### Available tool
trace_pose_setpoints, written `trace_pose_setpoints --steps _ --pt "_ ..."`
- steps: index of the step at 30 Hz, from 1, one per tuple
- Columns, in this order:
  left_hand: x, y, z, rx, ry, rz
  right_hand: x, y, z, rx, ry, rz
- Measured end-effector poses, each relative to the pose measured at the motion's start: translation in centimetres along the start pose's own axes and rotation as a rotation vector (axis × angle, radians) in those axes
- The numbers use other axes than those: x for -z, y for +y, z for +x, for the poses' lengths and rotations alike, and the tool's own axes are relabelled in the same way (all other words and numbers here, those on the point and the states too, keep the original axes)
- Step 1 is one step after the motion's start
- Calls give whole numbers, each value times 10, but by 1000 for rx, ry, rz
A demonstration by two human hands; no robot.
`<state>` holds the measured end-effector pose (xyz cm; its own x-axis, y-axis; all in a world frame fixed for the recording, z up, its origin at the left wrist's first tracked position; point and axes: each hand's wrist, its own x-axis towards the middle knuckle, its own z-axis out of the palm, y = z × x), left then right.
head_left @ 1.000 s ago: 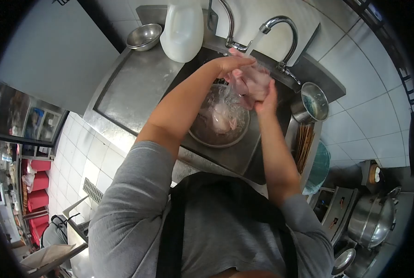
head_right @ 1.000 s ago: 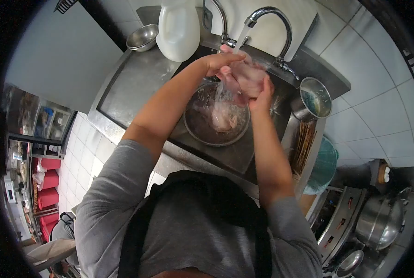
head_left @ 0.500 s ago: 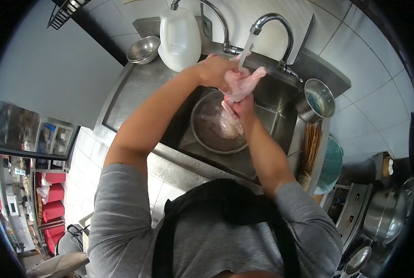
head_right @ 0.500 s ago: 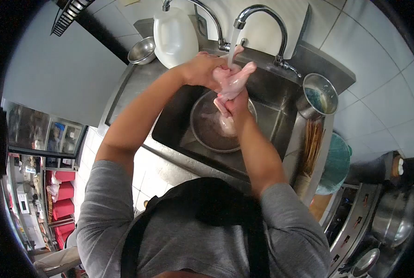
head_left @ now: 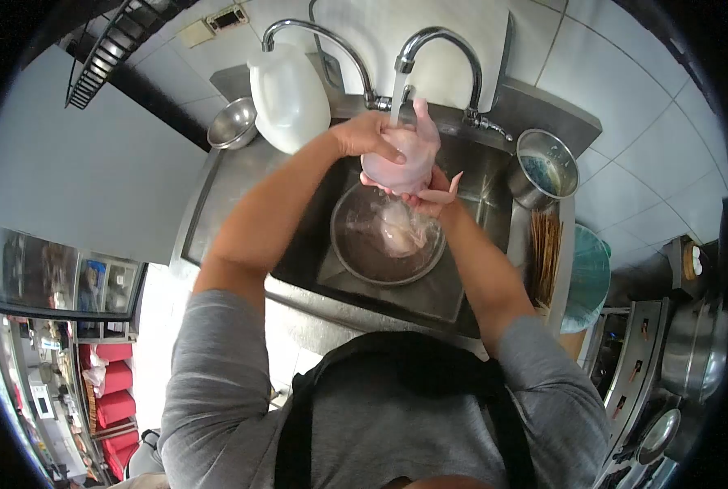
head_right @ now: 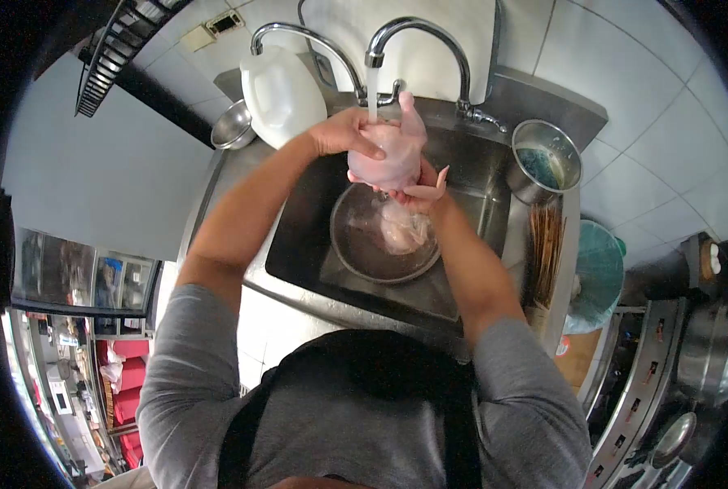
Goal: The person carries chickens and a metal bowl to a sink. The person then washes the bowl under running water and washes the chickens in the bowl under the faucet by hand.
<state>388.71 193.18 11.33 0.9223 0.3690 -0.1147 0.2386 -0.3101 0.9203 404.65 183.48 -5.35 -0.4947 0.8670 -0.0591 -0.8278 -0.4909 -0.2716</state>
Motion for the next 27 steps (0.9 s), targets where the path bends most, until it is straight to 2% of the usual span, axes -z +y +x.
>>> trace_pose_setpoints --steps 3,4,6,8,9,11,13,16,17,18,19,20,22,23,25,27 --pt "-11 -19 6 122 94 -290 74 6 19 65 -49 81" --pt "-11 -24 12 157 129 -382 59 12 16 220 -144 -20" --pt "-17 -53 35 -382 250 372 -26 32 8 432 -138 -94" --pt "-47 -32 29 -9 413 687 -57 33 20 554 -36 45" --pt "-53 -20 25 11 448 660 -20 27 48 622 -46 154" --pt "-48 -11 21 137 525 572 -25 32 56 606 50 250" --pt "-32 -19 19 331 605 446 -89 49 21 459 250 202" --pt "-31 -14 -8 198 195 515 -70 51 18 349 263 94" --pt "-36 -17 -17 106 82 513 -68 56 22 467 110 -71" --pt "-42 -21 -27 14 -35 513 -97 64 20 602 -38 -211" --pt "-51 -20 -37 -187 -16 679 -93 72 22 723 -18 -322" --pt "-61 -20 -44 -392 -1 835 -84 76 23 743 -14 -348" --pt "-82 19 -75 -278 186 1035 -67 82 25 783 -5 -400" --pt "-84 -20 -63 -135 165 1053 -40 82 30 676 -22 -392" --pt "-93 -53 -57 -25 140 838 -28 77 16 247 -143 -314" --pt "-91 -58 -76 35 224 501 -87 79 -20 -21 21 -308"
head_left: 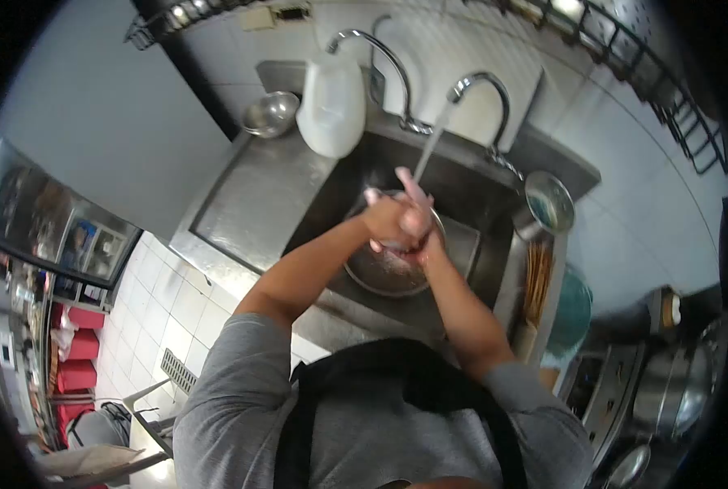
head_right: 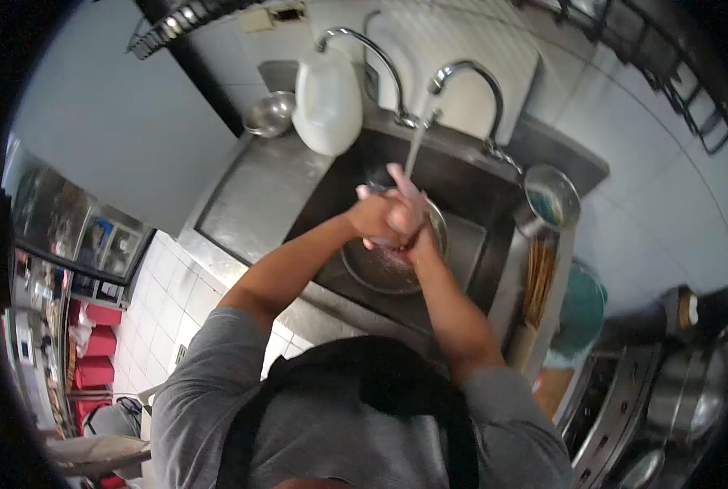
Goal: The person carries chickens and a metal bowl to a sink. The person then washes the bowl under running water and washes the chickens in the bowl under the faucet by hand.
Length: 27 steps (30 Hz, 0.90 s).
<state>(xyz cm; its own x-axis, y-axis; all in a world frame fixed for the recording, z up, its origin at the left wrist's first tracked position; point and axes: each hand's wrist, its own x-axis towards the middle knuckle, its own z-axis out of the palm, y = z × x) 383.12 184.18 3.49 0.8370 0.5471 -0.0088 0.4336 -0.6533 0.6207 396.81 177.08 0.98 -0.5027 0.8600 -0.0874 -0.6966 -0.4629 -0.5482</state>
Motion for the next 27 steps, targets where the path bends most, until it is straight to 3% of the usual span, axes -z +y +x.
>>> trace_pose_setpoints --steps 1,2,3,4,5,6,7,8,9,11,13,15,16,19,22,25,27 --pt "-8 -11 -6 110 43 -100 -28 2 -12 -6 288 -65" --pt "-26 -31 -7 72 141 -462 29 20 -12 -123 554 -16" --pt "-41 -46 -6 38 246 -822 52 17 -16 -256 655 -129" --pt "-42 -40 -9 142 298 -953 72 11 -18 -401 749 -245" --pt "-37 -28 -15 254 359 -1085 108 9 -15 -128 832 -487" --pt "-35 -24 -21 369 432 -1215 81 -19 -22 107 789 -307" --pt "-40 -28 -24 350 470 -1358 145 -55 -26 198 453 -105" --pt "-50 -37 -26 328 513 -1499 108 -78 -25 472 590 86" --pt "-58 -44 -27 298 557 -1637 130 -105 -26 637 711 197" --pt "-64 -36 -37 172 526 -2004 91 -133 -19 958 946 132" --pt "-73 -36 -39 106 667 -2224 88 -147 -18 972 909 104" --pt "-75 -36 -40 67 724 -2351 96 -145 -13 986 1034 4" --pt "-70 -35 -42 38 726 -2386 60 -136 -11 1003 1123 -134" --pt "-65 -34 -50 -56 678 -2506 95 -149 -8 960 1165 -660" --pt "-69 -38 -58 -103 643 -2573 99 -137 1 770 1623 -1212" --pt "-78 -42 -56 -144 607 -2611 81 -101 -14 414 1393 -1524" --pt "-81 -39 -51 -164 597 -2580 21 -38 -13 346 826 -847"
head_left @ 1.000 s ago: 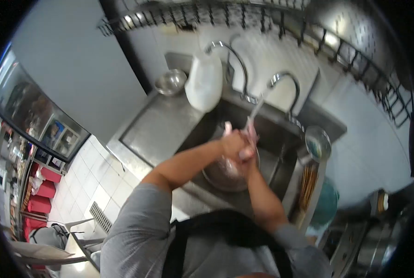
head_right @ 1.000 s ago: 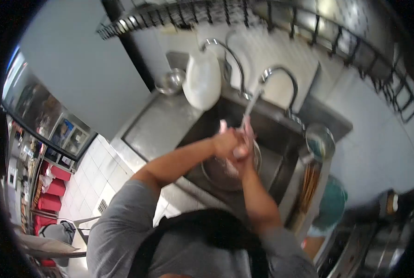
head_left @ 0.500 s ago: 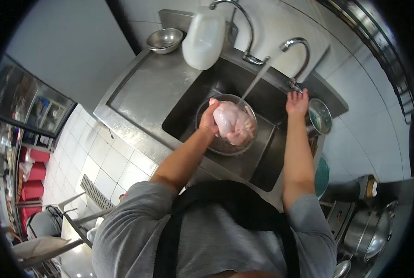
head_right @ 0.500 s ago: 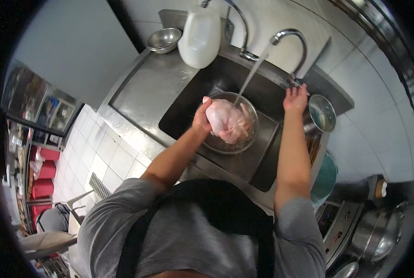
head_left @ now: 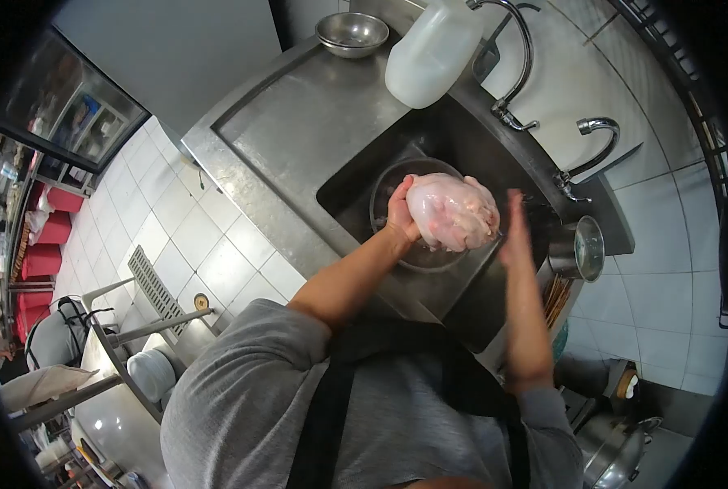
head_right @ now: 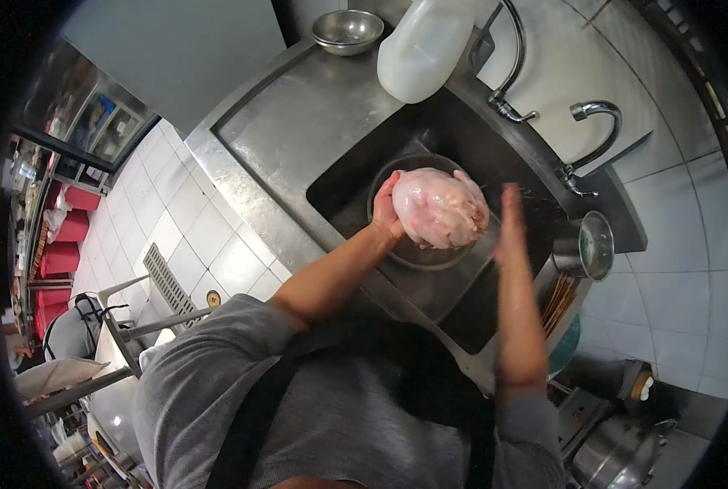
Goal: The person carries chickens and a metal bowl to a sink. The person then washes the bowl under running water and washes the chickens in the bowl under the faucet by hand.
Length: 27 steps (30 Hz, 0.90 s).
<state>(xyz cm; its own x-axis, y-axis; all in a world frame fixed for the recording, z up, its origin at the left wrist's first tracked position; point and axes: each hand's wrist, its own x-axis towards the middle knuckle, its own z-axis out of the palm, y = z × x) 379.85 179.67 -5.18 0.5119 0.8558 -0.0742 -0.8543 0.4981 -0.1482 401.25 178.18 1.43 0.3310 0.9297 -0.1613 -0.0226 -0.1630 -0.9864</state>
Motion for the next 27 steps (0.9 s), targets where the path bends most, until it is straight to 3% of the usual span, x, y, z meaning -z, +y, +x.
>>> trace_pose_setpoints --steps 2,4,8,10,14,18,21,24,25,27 --pt "-9 -7 1 -10 -8 78 -48 -7 -58 -175 -480 709" --pt "-10 -3 10 83 56 150 -51 -5 -56 -79 -452 628" --pt "-29 12 25 154 220 651 -50 -19 -44 -25 -387 506" --pt "-35 16 30 217 301 648 -57 -36 -37 -33 -288 429" --pt "-23 27 40 315 236 639 -73 -55 -26 -75 -137 239" --pt "-39 31 29 371 256 675 -99 -82 -36 -86 -115 140" --pt "-43 37 26 323 255 687 -105 -82 -44 -34 -98 210" --pt "-86 43 -2 35 175 779 -99 -61 -64 19 -102 480" --pt "-76 54 8 -51 110 784 -104 -54 -67 103 -386 551" --pt "-84 68 4 -255 158 1081 -126 -32 -79 -30 -337 755"
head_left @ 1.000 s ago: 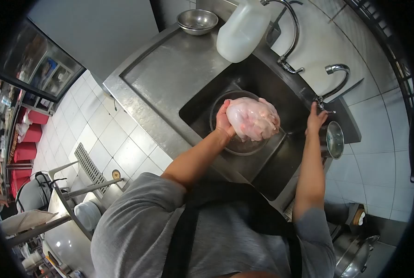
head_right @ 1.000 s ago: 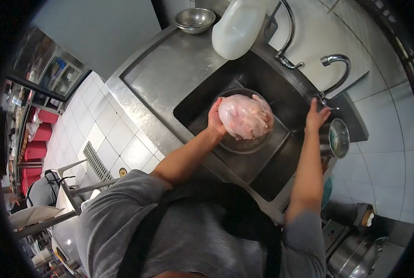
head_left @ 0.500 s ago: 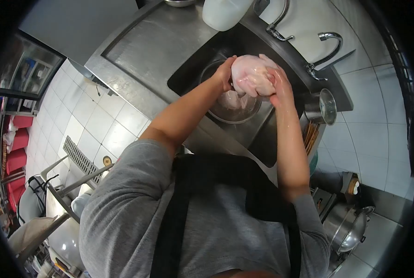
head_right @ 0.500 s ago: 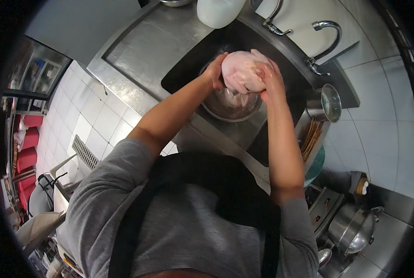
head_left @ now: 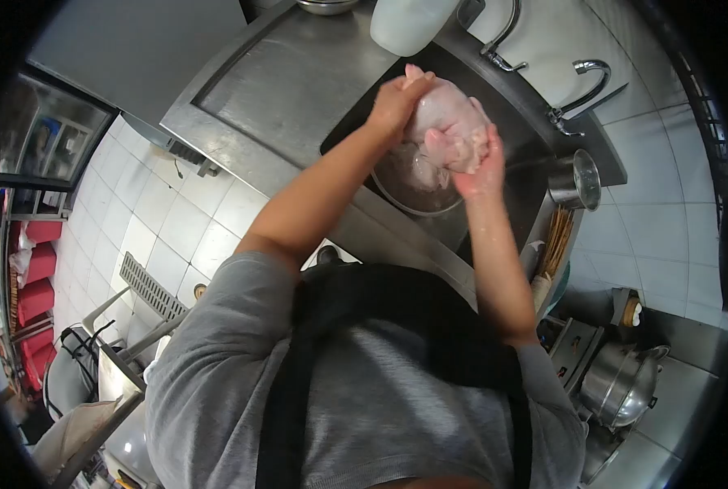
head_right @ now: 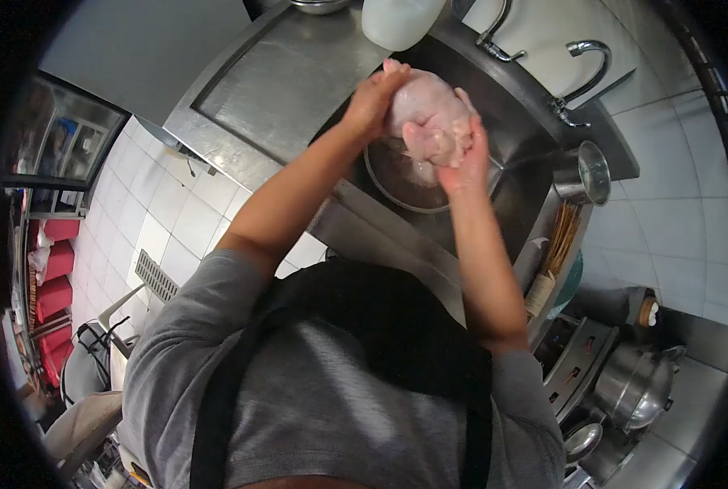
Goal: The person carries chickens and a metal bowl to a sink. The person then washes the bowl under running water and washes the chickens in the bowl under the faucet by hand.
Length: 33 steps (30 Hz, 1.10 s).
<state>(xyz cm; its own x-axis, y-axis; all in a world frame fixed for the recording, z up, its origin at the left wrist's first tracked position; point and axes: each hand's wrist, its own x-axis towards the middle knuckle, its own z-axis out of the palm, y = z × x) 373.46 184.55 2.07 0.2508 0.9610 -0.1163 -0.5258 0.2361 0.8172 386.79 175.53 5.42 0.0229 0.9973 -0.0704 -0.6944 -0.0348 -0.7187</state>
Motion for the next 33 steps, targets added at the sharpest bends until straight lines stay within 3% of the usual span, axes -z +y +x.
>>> trace_pose_setpoints --steps 3,5,9,11,12,13,14,16,17,20,21,22,23,24,25,27,29,30,31,33 --pt "14 60 -21 -238 161 393 -18 43 3 -240 118 150" --pt "44 82 -13 -284 244 404 -13 73 25 -329 50 26" --pt "103 113 -10 -399 313 224 25 91 58 -520 -293 -207" --pt "138 116 -6 -412 374 59 90 108 80 -490 -93 -561" --pt "171 108 -3 -418 355 18 128 116 92 -481 163 -744" --pt "200 103 0 -428 338 -23 182 121 107 -490 263 -772" --pt "209 104 -6 -415 346 -79 225 125 118 -420 315 -874" --pt "217 107 -24 -373 376 -97 310 134 144 -584 407 -833" --pt "220 112 -28 -346 395 -59 308 135 156 -584 478 -1012" --pt "231 121 -40 -271 508 307 272 128 170 -551 588 -1609" --pt "225 125 -46 -223 598 440 275 144 180 -579 480 -1698" --pt "219 124 -50 -247 605 520 279 162 187 -613 370 -1785" --pt "211 121 -52 -330 731 789 285 178 190 -646 259 -1870" --pt "201 119 -55 -414 848 1061 251 183 181 -674 437 -2103" --pt "194 120 -59 -497 955 1337 255 184 178 -629 292 -2039" --pt "156 120 -70 -825 935 1604 270 180 168 -546 26 -1889" --pt "132 95 -63 -1059 758 1491 297 182 153 -233 96 -1671" --pt "121 72 -58 -928 569 1387 304 181 149 -76 126 -1556" --pt "104 46 -52 -794 386 1274 305 178 145 -89 201 -1416" --pt "63 -2 -22 -315 -16 1176 305 168 131 -117 351 -1136"
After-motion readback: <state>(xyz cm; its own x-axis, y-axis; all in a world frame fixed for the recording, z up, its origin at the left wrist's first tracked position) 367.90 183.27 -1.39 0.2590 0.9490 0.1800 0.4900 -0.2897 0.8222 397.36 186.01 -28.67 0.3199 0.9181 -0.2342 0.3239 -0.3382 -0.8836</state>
